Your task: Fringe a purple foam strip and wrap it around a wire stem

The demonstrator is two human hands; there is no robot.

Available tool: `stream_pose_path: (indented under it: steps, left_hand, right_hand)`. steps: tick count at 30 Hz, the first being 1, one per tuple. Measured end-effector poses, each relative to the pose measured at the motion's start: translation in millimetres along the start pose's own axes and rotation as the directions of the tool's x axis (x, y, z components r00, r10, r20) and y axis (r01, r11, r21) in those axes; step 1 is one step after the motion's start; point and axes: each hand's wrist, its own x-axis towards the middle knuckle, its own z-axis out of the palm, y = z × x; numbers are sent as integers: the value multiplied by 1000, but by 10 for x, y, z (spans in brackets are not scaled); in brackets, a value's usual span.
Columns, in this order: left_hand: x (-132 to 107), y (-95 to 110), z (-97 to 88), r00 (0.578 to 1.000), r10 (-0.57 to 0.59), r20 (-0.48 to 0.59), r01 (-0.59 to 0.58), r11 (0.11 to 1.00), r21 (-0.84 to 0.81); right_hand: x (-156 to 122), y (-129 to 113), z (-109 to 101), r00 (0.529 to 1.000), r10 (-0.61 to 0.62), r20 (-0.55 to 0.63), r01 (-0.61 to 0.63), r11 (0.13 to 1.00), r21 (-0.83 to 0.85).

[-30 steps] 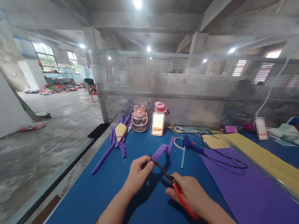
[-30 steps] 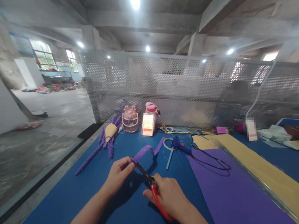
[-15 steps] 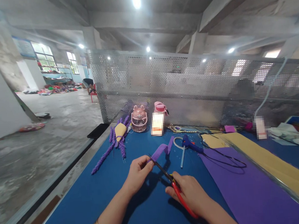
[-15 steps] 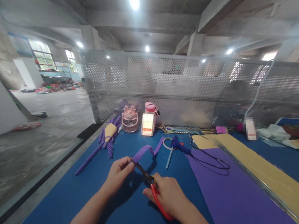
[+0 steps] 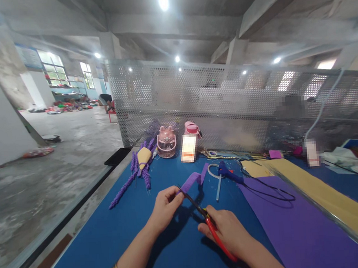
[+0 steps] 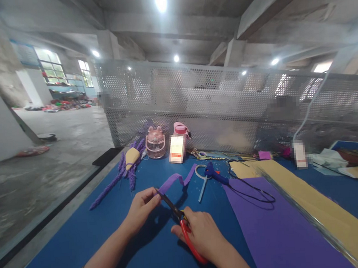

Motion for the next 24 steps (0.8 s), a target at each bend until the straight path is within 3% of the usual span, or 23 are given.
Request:
stream_pose_path:
  steps: [24]
  left_hand:
    - [-5,12,9,1000,-10,-7,10,1000,7]
  right_hand:
    - [-4,-2,-2,1000,-5,0,5,1000,-9]
